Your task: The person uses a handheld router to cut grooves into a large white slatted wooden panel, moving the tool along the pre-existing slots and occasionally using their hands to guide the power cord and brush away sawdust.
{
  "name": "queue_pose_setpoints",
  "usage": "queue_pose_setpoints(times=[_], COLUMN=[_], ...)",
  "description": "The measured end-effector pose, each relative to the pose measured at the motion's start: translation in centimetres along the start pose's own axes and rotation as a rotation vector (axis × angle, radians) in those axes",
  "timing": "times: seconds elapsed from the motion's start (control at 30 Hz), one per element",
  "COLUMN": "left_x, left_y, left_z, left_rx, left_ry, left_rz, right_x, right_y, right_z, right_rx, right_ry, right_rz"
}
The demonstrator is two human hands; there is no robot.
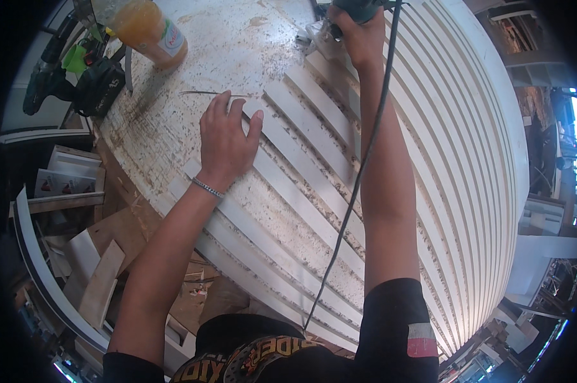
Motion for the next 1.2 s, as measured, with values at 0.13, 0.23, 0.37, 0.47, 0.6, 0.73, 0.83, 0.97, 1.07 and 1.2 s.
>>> queue_pose_setpoints(times=[0.13,0.23,0.37,0.47,0.6,0.73,0.83,0.97,1.07,1.2], left_x=[-0.1,0.1,0.1,0.1,0.2,0.1,0.2,0.2,0.2,0.1], left_y=[0.0,0.0,0.0,0.0,0.0,0.1,0.0,0.0,-0.1,-0.3], left_z=[0.0,0.0,0.0,0.0,0.2,0.0,0.1,0.3,0.4,0.4], left_rx=[0.003,0.02,0.017,0.008,0.012,0.041,0.03,0.024,0.036,0.041], left_ry=[-0.01,0.002,-0.007,-0.005,0.008,0.013,-0.001,-0.006,0.002,0.022], left_rz=[-0.011,-0.006,-0.015,-0.017,-0.012,-0.004,-0.029,-0.049,-0.047,-0.036], right_x=[0.1,0.3,0.7,1.0,1.5,1.6,2.1,2.4,2.5,2.4], right_y=[-0.2,-0.4,-0.4,-1.1,-1.7,-2.0,-2.2,-2.3,-2.2,-1.8], right_z=[0.1,0.4,0.3,0.9,1.1,1.1,1.3,2.0,1.8,1.3], right_rx=[-0.02,-0.057,-0.045,-0.072,-0.044,-0.034,-0.05,-0.042,-0.036,-0.066], right_ry=[0.008,0.041,-0.016,0.074,0.003,0.04,0.035,0.055,0.017,0.025], right_rz=[0.003,0.043,0.055,0.027,0.064,0.126,0.114,0.089,0.085,0.064])
Point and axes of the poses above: each hand's wrist, its own x-axis away from the middle knuckle, its own y-axis out of the back of the hand, z = x × y, the point moved 7 cm from there along -x, towards the middle knuckle
